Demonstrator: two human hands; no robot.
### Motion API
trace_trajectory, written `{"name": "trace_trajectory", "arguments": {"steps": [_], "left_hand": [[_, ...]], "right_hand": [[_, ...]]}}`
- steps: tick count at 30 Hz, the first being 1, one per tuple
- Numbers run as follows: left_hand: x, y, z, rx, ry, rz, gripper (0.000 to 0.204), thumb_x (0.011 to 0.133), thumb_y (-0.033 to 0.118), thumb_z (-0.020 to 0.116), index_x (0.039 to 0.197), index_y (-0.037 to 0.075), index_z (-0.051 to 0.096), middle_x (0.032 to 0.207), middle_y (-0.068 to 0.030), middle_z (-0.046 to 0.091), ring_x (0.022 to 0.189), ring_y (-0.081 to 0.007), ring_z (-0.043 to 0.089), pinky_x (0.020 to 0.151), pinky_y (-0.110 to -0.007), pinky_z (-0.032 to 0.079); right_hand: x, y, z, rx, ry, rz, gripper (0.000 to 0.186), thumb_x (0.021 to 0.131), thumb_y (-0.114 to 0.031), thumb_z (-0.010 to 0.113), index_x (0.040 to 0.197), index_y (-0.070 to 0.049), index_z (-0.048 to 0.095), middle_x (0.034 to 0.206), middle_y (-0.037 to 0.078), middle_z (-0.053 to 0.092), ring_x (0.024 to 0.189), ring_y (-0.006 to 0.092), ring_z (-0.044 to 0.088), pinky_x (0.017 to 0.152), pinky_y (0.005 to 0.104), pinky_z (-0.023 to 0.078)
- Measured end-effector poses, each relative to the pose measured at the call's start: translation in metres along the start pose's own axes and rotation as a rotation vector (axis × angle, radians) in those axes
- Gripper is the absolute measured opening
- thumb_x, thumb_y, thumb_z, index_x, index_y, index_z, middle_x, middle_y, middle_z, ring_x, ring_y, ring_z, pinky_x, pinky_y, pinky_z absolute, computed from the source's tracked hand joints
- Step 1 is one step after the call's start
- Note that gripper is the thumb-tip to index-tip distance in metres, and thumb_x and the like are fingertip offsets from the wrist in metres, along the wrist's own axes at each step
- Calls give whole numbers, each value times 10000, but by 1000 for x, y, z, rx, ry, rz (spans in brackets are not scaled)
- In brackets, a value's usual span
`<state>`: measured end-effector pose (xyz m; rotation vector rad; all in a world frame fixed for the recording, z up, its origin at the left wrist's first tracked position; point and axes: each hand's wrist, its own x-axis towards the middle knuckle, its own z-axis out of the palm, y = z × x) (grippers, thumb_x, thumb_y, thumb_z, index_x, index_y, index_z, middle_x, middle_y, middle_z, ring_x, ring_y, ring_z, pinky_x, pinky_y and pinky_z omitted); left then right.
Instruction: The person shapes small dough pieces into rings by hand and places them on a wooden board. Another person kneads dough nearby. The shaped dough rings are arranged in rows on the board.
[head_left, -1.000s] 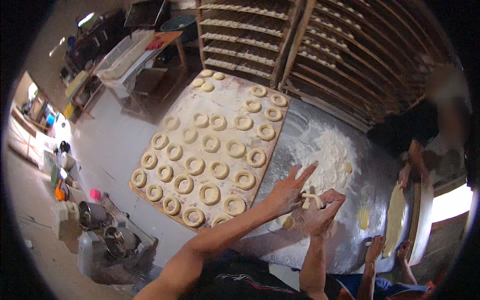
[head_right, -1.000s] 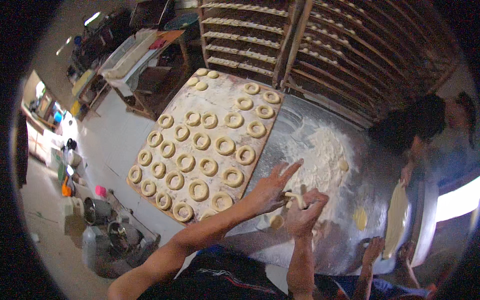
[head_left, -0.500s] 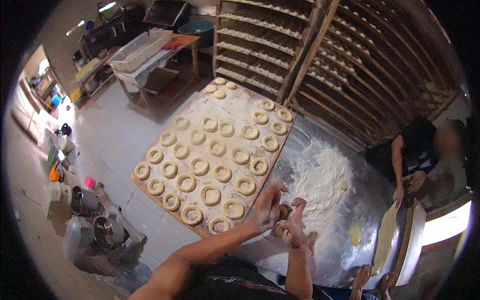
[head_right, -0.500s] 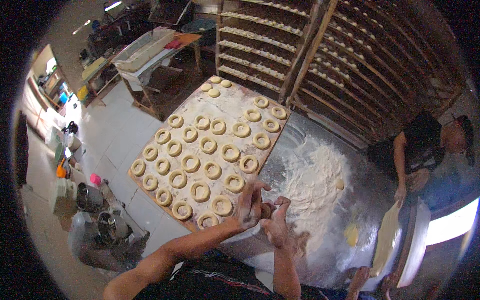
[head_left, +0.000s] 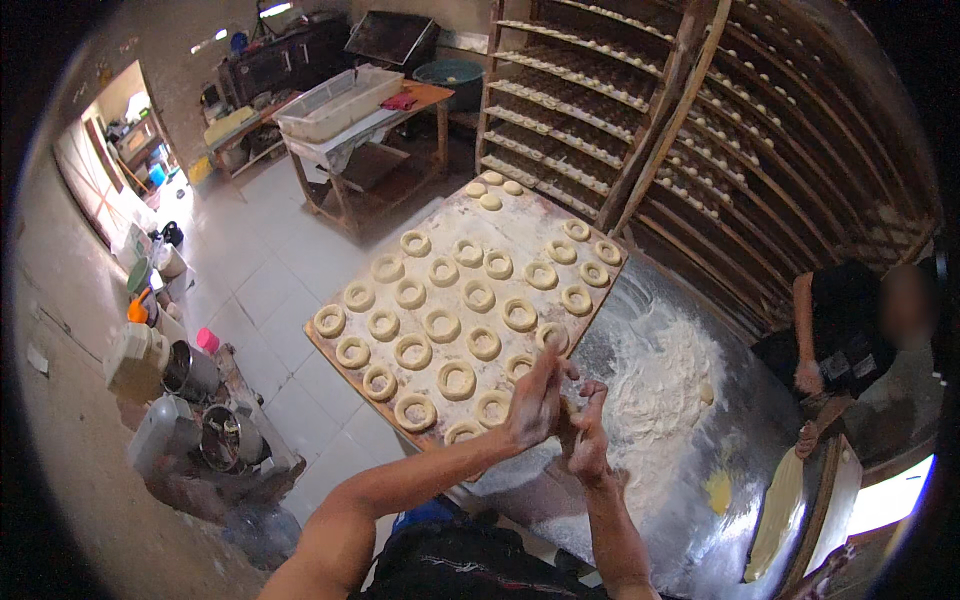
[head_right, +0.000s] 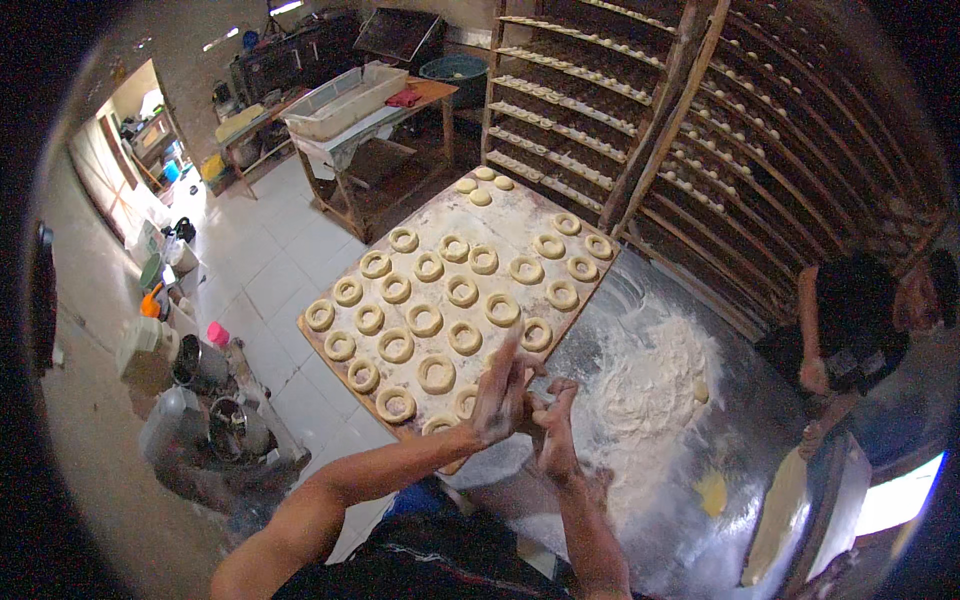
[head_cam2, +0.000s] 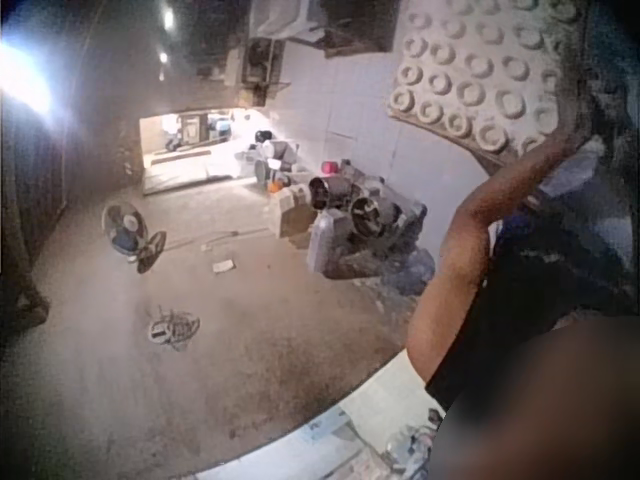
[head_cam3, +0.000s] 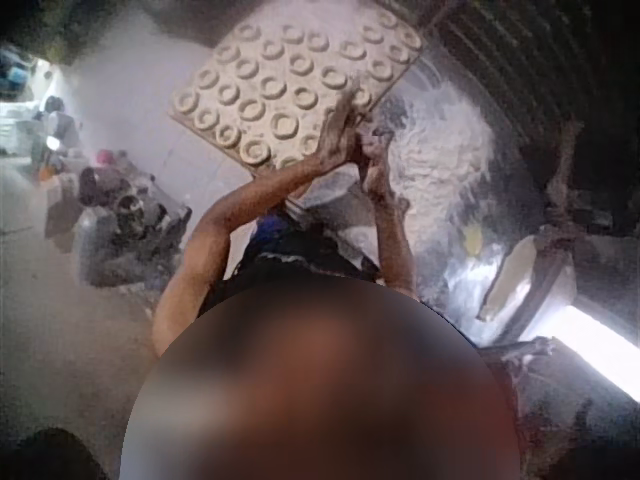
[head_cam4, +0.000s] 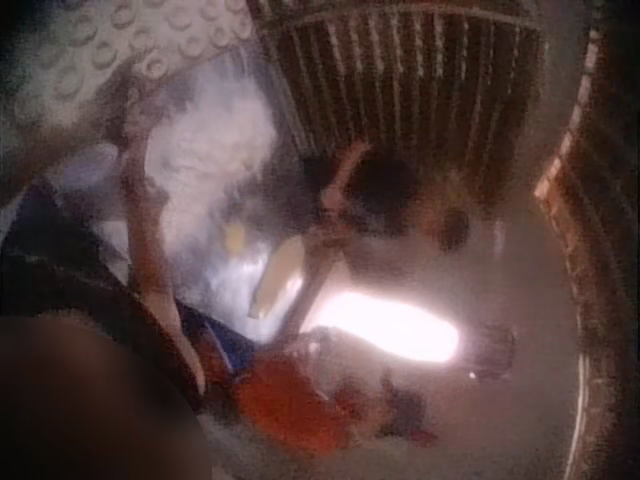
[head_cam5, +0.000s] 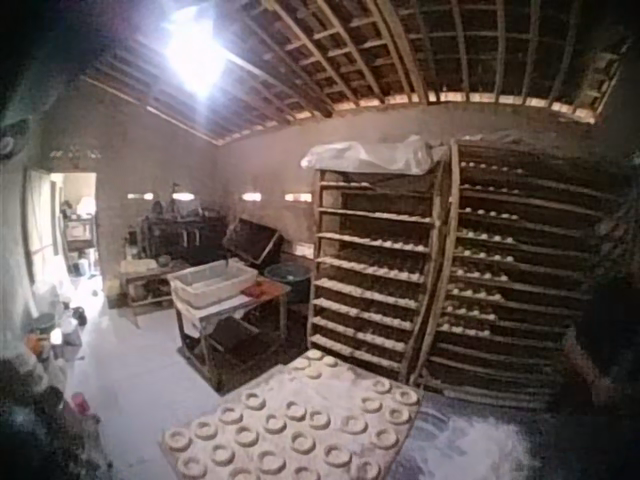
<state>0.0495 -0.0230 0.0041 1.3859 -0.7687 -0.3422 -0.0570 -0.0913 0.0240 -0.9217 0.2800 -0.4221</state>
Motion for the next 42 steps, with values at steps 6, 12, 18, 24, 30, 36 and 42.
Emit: {"name": "trace_trajectory", "arguments": {"steps": [6,12,18,24,30,36,42], "left_hand": [[57,-8,-54,-477,227,-592,519,995,178,383,1468,85,189,868,-119,591,685,-208,537,640,-325,450],[118,-41,-156,223,-54,480,495,965,122,412,1446,111,296,776,-69,525,594,-160,488,560,-298,437],[167,-58,-202,150,78,95,446,944,101,443,1387,84,392,802,-96,546,617,-209,521,575,-337,456],[221,-77,-238,95,140,-152,422,958,200,436,1321,-13,407,821,-118,537,729,-224,558,656,-369,460],[245,-101,-258,532,72,400,336,955,107,488,1291,127,476,882,-164,582,682,-301,592,613,-381,469],[304,-140,-277,340,128,-101,276,937,75,480,1205,29,524,888,-177,609,825,-294,600,754,-370,476],[274,-131,-321,733,-28,209,319,768,108,594,1081,44,591,925,-151,612,916,-327,562,832,-420,435]], "right_hand": [[65,11,37,33,-234,-25,597,683,-64,516,1196,-168,231,1121,94,410,1042,194,488,856,307,447],[142,51,82,-303,-67,57,435,746,-49,444,1131,-146,265,1055,54,367,973,133,450,785,276,436],[244,107,114,-317,-29,47,285,853,-134,425,1110,-125,300,896,9,331,784,97,361,652,251,353],[301,107,127,-243,-21,56,209,891,-171,434,1068,-119,337,870,14,344,727,97,361,583,257,384],[362,121,134,-610,-99,-138,266,931,-284,433,1106,-102,350,802,19,402,661,133,430,564,289,407],[428,122,141,-1015,140,-57,372,927,-244,463,1258,-137,332,830,113,599,723,266,595,668,381,490],[405,80,90,-1252,307,-585,379,921,-111,449,1286,-83,350,838,207,666,769,373,662,745,463,485]]}}
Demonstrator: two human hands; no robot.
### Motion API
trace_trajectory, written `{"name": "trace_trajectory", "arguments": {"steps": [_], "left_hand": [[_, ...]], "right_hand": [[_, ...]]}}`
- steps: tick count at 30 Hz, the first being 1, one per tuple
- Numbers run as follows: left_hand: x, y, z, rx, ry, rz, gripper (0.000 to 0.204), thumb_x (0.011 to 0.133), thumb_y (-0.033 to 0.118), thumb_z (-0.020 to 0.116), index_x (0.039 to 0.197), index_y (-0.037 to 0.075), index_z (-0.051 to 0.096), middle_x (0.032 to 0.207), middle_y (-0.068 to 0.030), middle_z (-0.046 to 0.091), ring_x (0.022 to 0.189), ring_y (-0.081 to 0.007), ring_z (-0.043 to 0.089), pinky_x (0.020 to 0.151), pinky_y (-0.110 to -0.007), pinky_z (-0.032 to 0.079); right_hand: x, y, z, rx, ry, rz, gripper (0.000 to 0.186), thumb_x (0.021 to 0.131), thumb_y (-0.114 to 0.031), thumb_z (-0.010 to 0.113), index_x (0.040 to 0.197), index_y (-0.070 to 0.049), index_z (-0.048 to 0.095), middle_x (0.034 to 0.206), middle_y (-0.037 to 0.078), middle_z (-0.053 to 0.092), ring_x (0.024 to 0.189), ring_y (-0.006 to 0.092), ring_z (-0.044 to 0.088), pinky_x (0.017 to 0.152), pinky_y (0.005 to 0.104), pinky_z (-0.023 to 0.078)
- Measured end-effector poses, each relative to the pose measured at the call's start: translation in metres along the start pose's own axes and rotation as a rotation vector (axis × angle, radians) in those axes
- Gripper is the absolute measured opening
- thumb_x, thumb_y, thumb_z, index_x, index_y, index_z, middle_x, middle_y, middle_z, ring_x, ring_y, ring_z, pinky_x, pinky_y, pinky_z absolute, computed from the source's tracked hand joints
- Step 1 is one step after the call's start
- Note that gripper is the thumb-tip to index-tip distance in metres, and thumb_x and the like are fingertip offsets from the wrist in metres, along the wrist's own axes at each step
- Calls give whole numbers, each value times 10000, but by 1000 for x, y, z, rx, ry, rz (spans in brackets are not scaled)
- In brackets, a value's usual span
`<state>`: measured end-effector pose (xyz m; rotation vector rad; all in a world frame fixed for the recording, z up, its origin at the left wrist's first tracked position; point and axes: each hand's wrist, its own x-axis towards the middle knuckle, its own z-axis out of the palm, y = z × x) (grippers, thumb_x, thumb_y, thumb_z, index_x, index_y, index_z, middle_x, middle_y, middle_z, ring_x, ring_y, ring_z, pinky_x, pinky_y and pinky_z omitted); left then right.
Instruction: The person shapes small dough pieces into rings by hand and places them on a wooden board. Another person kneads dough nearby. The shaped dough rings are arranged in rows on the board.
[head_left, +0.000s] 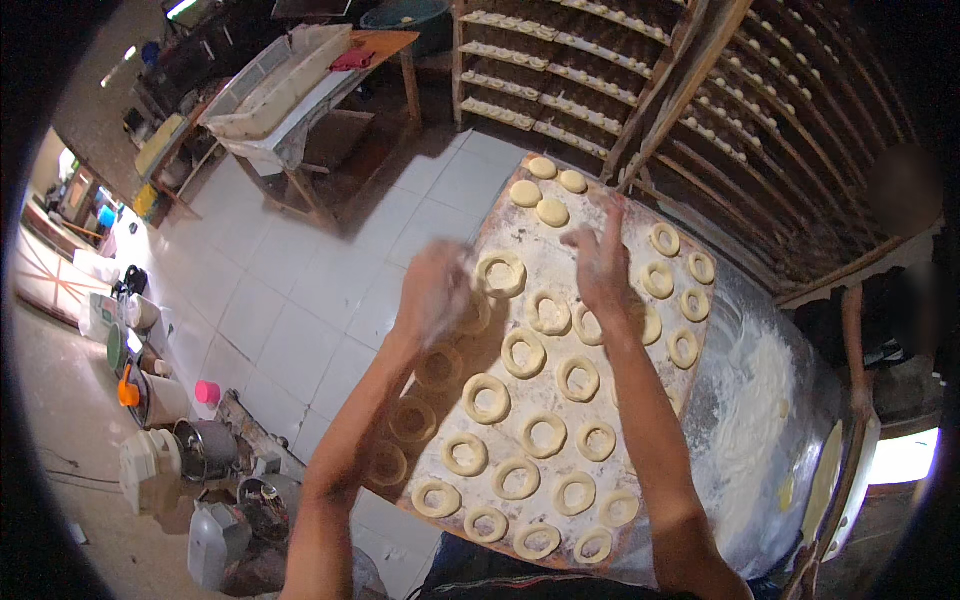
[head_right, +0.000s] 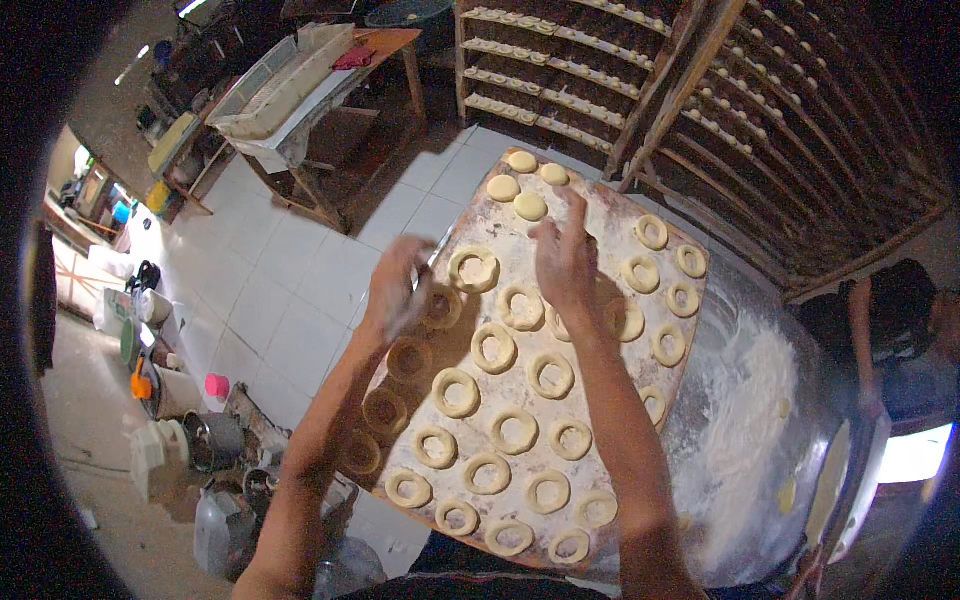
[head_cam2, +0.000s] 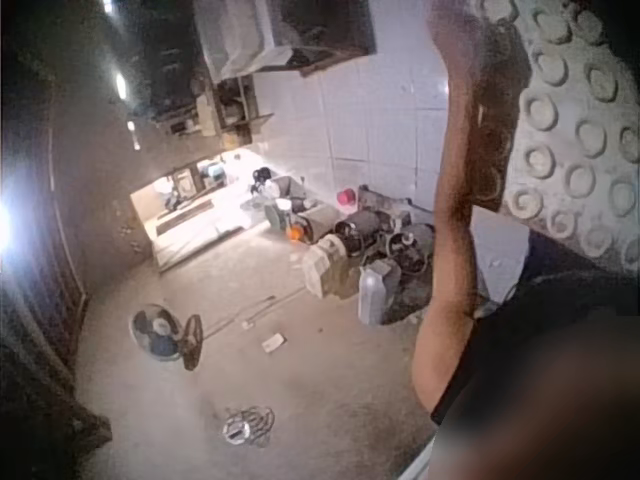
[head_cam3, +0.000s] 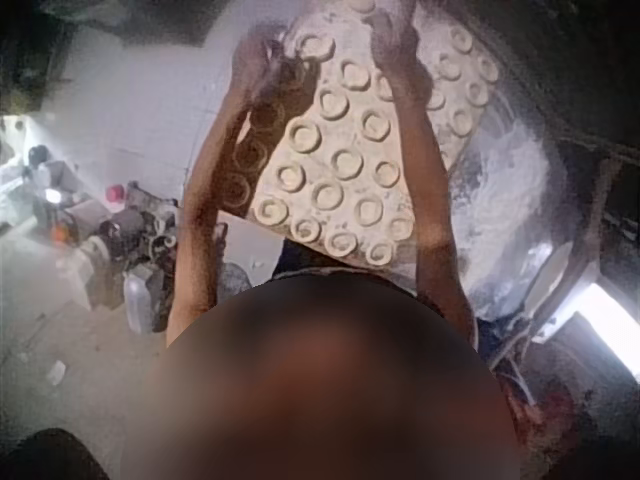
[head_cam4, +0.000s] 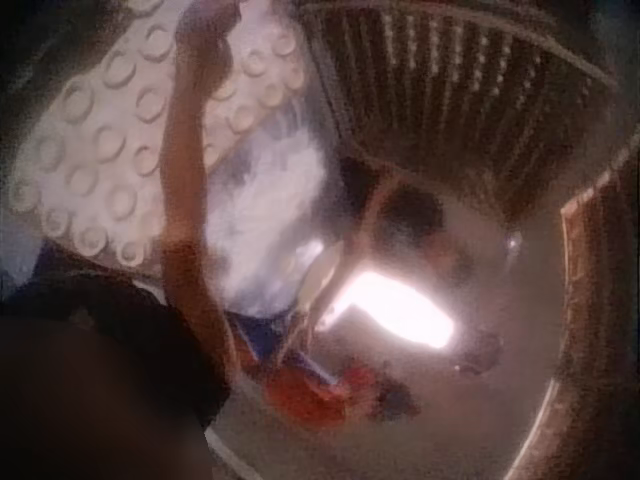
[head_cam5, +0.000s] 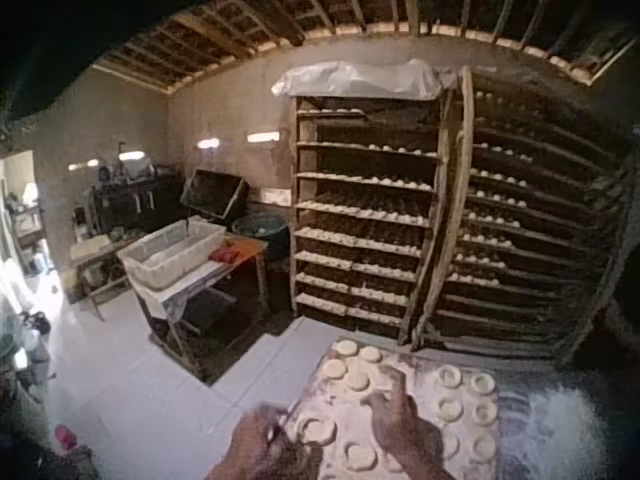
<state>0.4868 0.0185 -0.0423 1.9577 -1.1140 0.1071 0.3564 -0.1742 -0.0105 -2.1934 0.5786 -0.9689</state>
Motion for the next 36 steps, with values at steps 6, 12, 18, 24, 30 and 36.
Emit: {"name": "trace_trajectory", "arguments": {"steps": [6,12,18,24,30,36], "left_hand": [[-22,14,-5,419,-599,23,268,719,157,648,981,101,626,965,-120,589,957,-274,541,897,-416,334],[31,-2,26,217,-351,-65,372,703,288,737,990,84,618,978,-160,589,907,-351,579,802,-457,443],[30,20,33,171,-281,47,565,652,287,773,1153,118,573,1110,-153,566,1024,-367,549,866,-486,435],[24,56,65,429,-423,72,518,651,247,729,1146,180,591,1107,-97,529,1062,-344,476,920,-482,366],[21,73,81,182,-347,324,356,637,265,726,966,152,651,1091,-84,530,1003,-307,482,864,-443,365],[-5,112,105,255,-400,503,367,618,334,730,936,154,689,1075,-54,515,978,-275,460,848,-428,345]], "right_hand": [[-62,-3,-55,202,-186,461,273,944,-138,442,1209,-72,444,742,124,649,711,214,643,725,347,482],[-128,-21,-124,80,-126,719,252,948,-175,428,1164,-72,505,737,61,664,717,184,643,732,326,477],[-184,-21,-176,-285,1,787,233,925,-248,459,1020,-94,604,678,-19,684,670,201,663,684,342,502],[-203,-32,-184,-261,16,665,202,906,-237,520,1024,-104,616,669,-5,681,640,226,675,655,338,518],[-162,-12,-156,-117,-97,611,241,880,-207,559,1079,-78,599,926,105,683,899,277,663,801,406,500],[-135,34,-122,-769,-227,-36,469,839,-201,546,1264,-9,504,1203,155,564,1231,353,422,1045,630,181]]}}
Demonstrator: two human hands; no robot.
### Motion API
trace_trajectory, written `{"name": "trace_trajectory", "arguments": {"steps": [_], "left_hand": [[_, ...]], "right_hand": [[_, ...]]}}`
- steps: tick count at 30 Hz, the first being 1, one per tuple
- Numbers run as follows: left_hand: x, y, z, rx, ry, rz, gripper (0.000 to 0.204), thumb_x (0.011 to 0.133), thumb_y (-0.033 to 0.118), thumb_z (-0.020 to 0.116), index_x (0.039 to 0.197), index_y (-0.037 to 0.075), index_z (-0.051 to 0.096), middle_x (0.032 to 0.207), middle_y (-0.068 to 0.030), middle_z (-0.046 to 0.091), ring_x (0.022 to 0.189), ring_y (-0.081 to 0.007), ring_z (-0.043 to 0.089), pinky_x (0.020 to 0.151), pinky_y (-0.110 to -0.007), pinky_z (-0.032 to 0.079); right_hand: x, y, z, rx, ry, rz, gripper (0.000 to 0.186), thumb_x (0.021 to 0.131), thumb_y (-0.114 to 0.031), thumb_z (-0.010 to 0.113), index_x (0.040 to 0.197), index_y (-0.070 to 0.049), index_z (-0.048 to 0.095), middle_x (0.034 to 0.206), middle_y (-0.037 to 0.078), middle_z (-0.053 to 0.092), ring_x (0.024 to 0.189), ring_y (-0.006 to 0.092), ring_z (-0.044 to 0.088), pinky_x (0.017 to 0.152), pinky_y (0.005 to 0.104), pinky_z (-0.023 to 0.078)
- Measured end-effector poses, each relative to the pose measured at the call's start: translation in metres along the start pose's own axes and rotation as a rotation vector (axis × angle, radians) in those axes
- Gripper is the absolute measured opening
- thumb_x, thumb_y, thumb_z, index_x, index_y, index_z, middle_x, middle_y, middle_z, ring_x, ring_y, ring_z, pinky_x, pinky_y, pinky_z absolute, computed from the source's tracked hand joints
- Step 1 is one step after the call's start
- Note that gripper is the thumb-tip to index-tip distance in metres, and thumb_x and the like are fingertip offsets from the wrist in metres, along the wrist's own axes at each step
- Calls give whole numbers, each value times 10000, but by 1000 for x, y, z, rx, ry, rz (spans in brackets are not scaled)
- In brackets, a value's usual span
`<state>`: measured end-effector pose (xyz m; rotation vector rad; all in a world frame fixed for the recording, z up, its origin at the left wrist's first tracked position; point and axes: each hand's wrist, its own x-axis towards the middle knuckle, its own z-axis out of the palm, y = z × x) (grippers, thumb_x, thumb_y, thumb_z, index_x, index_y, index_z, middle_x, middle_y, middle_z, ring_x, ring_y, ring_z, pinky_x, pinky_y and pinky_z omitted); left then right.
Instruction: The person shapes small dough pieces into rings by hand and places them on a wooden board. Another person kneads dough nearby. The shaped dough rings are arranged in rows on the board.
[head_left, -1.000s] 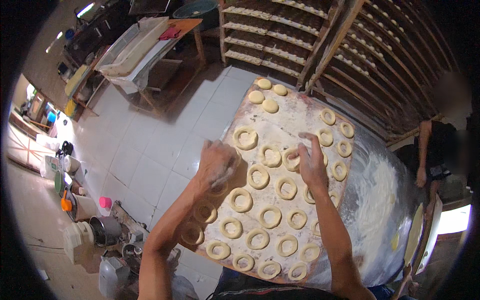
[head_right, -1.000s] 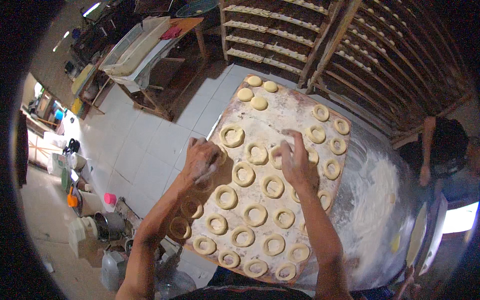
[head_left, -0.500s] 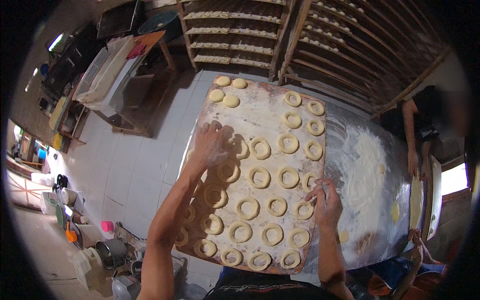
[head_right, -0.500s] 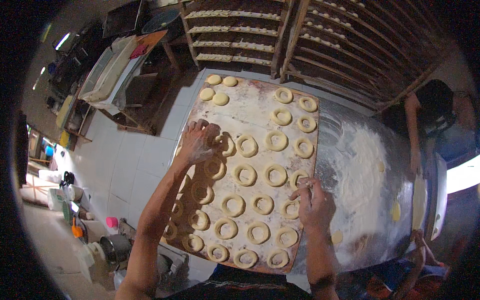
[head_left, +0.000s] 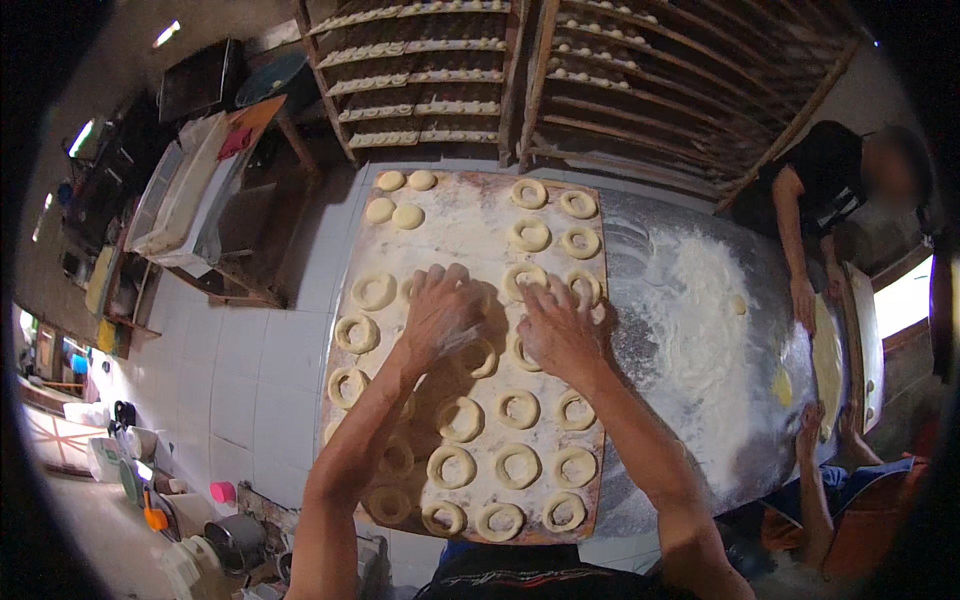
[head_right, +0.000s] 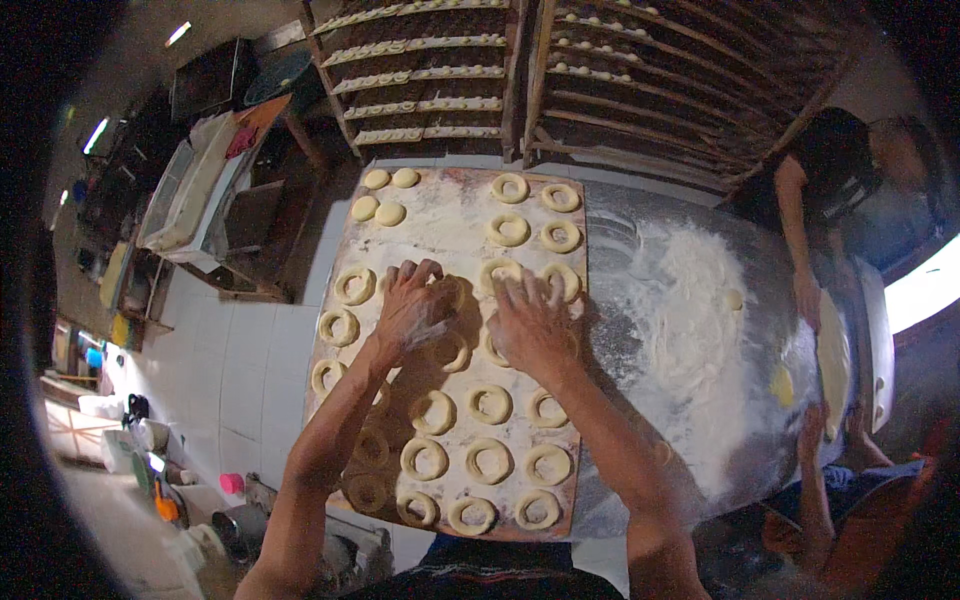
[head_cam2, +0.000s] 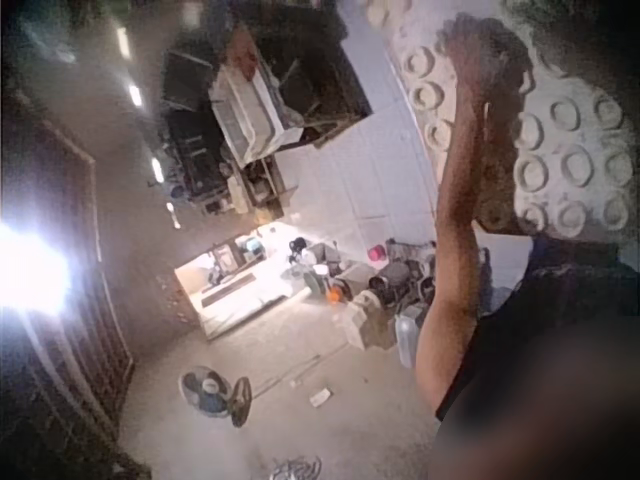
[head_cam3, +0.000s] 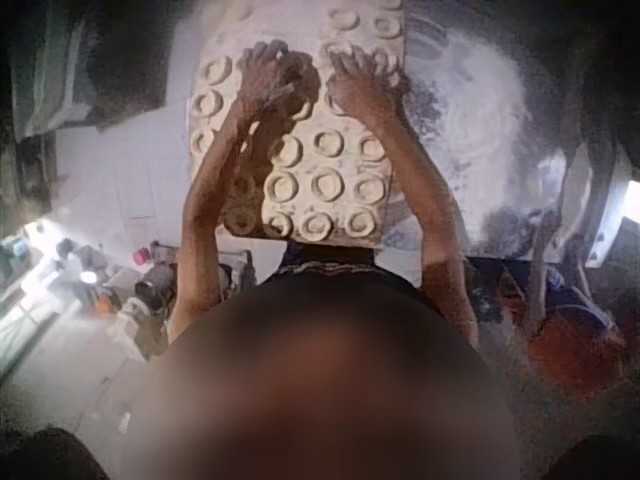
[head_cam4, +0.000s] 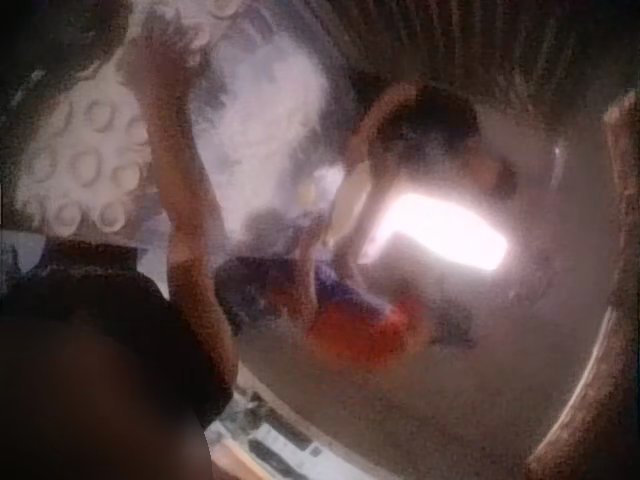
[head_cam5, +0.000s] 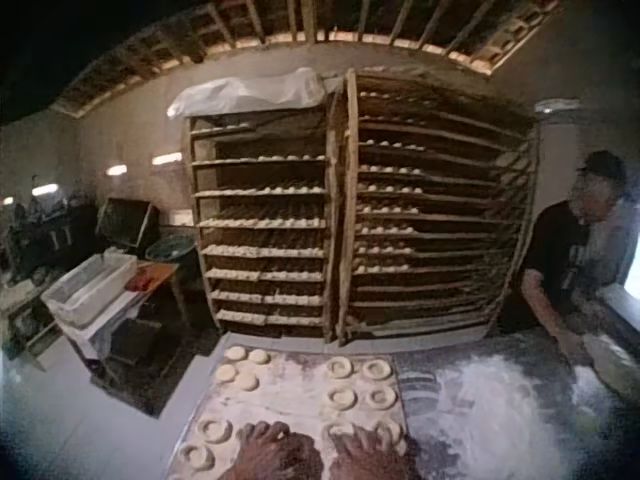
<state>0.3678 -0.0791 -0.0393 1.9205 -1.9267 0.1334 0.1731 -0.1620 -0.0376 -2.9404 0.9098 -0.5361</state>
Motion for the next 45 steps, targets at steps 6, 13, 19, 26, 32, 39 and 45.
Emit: {"name": "trace_trajectory", "arguments": {"steps": [6,13,19,26,32,39,45], "left_hand": [[6,-4,-12,-67,-106,-161,390,637,289,713,988,120,684,1112,-57,520,979,-281,453,845,-429,342],[2,182,19,-614,-87,20,375,733,142,655,1084,50,559,1006,-147,562,946,-326,526,821,-454,409],[-14,327,60,-337,-422,100,402,772,256,672,1104,64,549,1052,-174,536,1010,-318,504,877,-437,375],[-39,392,65,-767,-546,-463,333,812,211,690,1052,38,538,915,-115,600,837,-241,591,764,-364,447],[-35,434,24,-1127,-343,-452,333,816,64,627,1133,29,530,926,-88,644,842,-156,612,717,-292,453],[-8,427,-10,-1028,-474,-316,721,688,-10,667,1348,65,386,977,-131,600,729,-193,617,706,-345,509],[15,389,-15,-704,-309,-167,916,723,45,714,1482,139,210,1220,-207,529,909,-301,636,735,-403,529]], "right_hand": [[-23,8,-23,165,67,148,477,826,-188,563,1262,-4,510,1126,132,592,1150,282,493,1044,598,184],[-245,97,-109,528,496,913,279,889,3,485,1152,-19,577,1074,101,614,849,170,609,821,370,441],[-391,118,-133,571,659,989,214,889,54,476,1064,5,588,985,89,581,619,100,534,559,234,449],[-378,123,-147,1044,391,922,169,881,24,524,1038,3,581,978,86,593,653,105,558,611,250,477],[-355,135,-149,1490,182,677,213,916,-68,572,1113,2,529,987,79,609,875,137,600,806,290,500],[-323,138,-182,1724,69,607,427,812,-188,725,1108,-78,438,919,42,523,869,138,534,758,282,469],[-280,125,-166,746,285,270,347,704,108,509,959,-65,348,842,58,373,719,142,370,702,280,376]]}}
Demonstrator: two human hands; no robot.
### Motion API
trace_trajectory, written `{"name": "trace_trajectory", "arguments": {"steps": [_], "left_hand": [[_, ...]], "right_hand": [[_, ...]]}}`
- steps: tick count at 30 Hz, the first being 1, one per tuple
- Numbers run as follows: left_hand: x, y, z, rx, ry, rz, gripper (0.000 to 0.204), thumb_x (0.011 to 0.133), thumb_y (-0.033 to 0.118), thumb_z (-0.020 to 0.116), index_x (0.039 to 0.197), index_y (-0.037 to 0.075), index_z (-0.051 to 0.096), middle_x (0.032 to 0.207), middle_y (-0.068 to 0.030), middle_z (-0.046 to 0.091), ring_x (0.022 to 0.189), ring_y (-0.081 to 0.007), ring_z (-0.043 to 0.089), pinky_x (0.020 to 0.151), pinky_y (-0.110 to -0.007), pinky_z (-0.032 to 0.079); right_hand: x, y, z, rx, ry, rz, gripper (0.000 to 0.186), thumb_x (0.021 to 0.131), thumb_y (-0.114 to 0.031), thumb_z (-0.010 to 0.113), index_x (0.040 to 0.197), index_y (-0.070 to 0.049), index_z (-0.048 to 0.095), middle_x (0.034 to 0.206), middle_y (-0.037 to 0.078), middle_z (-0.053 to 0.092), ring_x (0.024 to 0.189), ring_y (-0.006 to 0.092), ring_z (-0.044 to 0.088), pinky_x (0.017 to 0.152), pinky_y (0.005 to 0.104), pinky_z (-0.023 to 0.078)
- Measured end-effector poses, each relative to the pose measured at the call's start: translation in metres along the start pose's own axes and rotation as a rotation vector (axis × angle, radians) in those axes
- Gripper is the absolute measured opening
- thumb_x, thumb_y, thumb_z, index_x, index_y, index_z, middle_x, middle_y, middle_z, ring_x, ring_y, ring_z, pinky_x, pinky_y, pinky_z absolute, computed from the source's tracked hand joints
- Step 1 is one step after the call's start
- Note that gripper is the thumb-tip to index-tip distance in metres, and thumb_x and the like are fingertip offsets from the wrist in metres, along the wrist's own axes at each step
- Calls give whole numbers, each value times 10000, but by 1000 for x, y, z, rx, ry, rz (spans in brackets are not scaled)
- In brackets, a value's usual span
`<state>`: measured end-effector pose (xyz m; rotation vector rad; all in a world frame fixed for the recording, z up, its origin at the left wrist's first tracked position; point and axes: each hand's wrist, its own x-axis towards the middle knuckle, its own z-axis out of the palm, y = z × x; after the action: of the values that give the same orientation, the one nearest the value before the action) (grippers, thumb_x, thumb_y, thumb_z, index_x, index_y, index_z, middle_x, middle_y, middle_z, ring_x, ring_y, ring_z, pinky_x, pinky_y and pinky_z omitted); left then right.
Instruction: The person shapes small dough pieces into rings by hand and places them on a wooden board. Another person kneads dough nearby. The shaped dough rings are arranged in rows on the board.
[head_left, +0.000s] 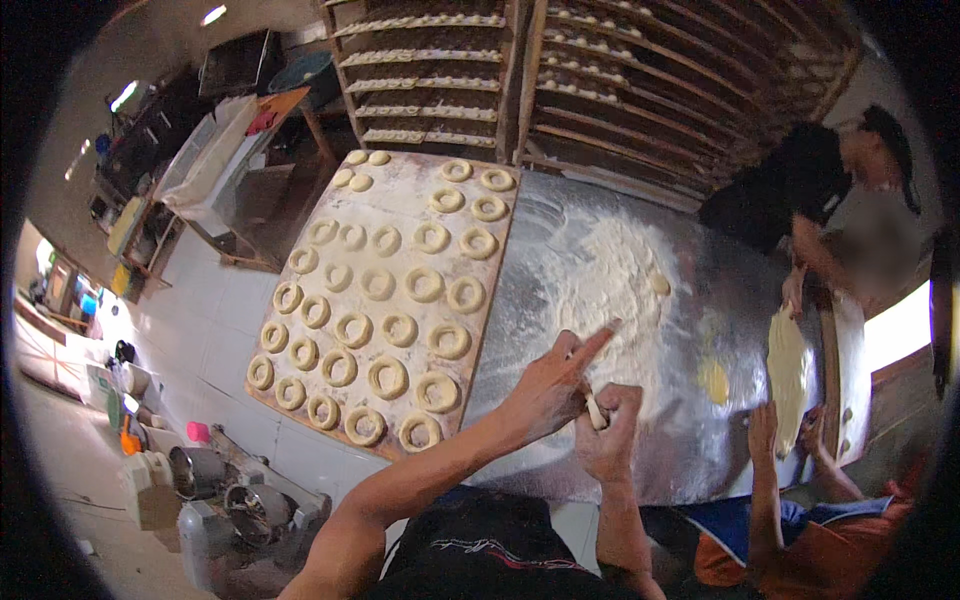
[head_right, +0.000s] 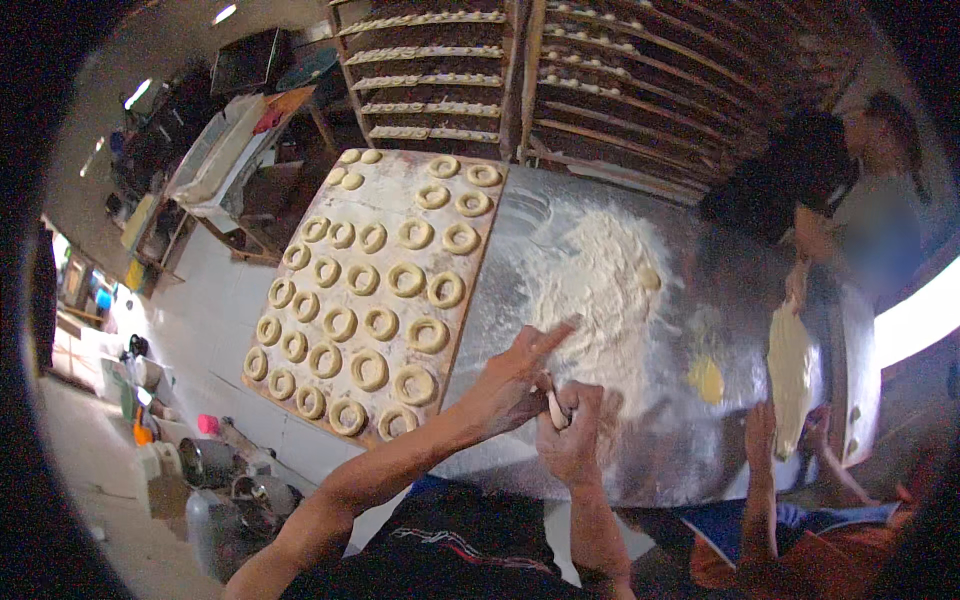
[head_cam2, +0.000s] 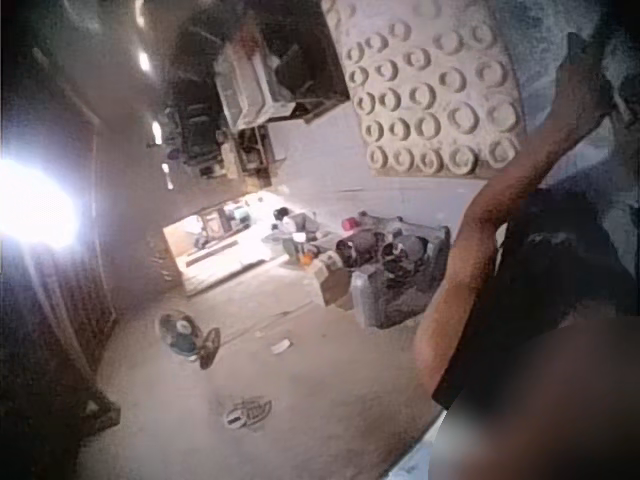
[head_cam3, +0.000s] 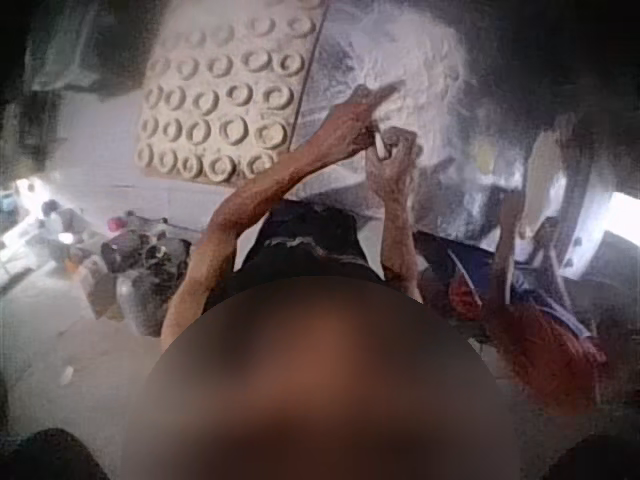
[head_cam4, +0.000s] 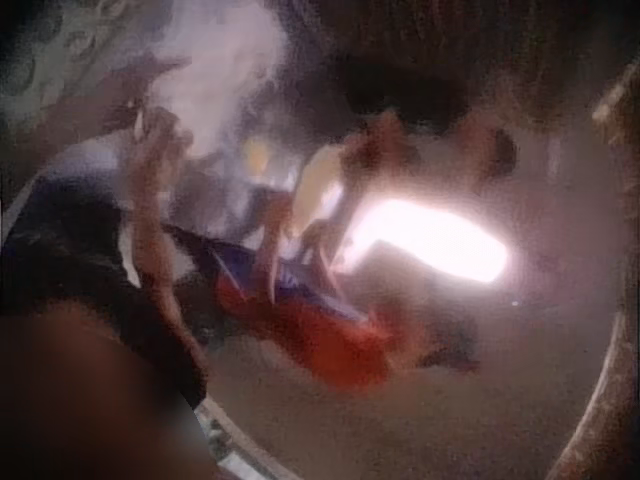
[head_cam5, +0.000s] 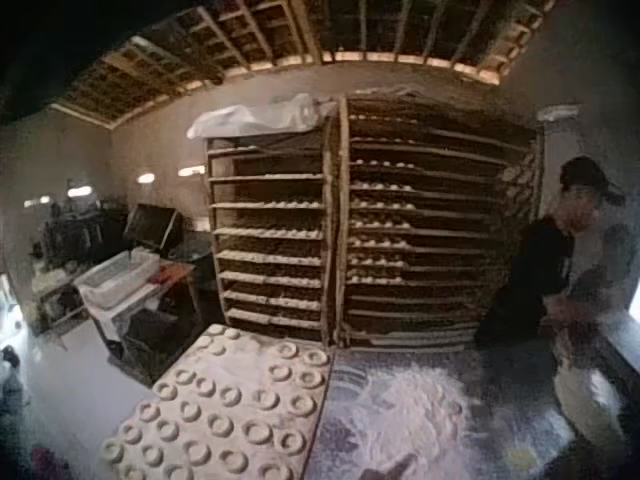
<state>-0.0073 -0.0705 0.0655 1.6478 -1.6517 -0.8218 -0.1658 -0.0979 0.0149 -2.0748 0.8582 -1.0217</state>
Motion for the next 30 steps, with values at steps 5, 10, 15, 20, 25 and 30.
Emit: {"name": "trace_trajectory", "arguments": {"steps": [5,10,15,20,25,30], "left_hand": [[11,-62,-9,-323,-106,69,869,806,130,670,1496,149,141,1033,-236,603,880,-337,636,752,-383,504],[3,-62,4,-849,178,-344,699,939,202,541,1497,136,125,869,-93,626,718,-149,589,633,-290,493],[2,-46,44,-1032,706,-305,595,964,155,417,1486,71,144,821,-76,569,649,-138,526,574,-281,447],[-9,-39,67,-82,923,495,589,942,59,415,1489,114,204,881,-53,535,620,-134,441,572,-256,407],[-16,-19,70,-793,887,-112,472,986,167,431,1423,45,302,877,-79,551,634,-154,469,550,-303,440],[-24,-22,60,-460,941,140,515,966,126,396,1455,79,242,792,-57,478,654,-168,499,535,-357,467]], "right_hand": [[32,11,19,-31,28,282,444,750,61,570,1088,-54,306,872,91,452,757,203,491,715,340,432],[30,9,30,62,-194,428,458,817,18,588,1142,-67,277,906,96,498,799,204,558,700,356,472],[9,0,30,1173,-105,455,550,765,54,592,1148,-130,244,915,37,394,809,138,476,696,300,447],[0,2,4,830,-385,301,582,684,-58,572,1162,-175,262,882,38,437,748,154,478,625,258,405],[-1,10,0,1346,-353,467,515,756,-85,486,1204,-165,244,856,80,538,645,185,535,575,284,418],[10,7,9,1306,-369,477,366,886,-284,501,1160,-179,283,797,71,523,592,175,494,579,288,410]]}}
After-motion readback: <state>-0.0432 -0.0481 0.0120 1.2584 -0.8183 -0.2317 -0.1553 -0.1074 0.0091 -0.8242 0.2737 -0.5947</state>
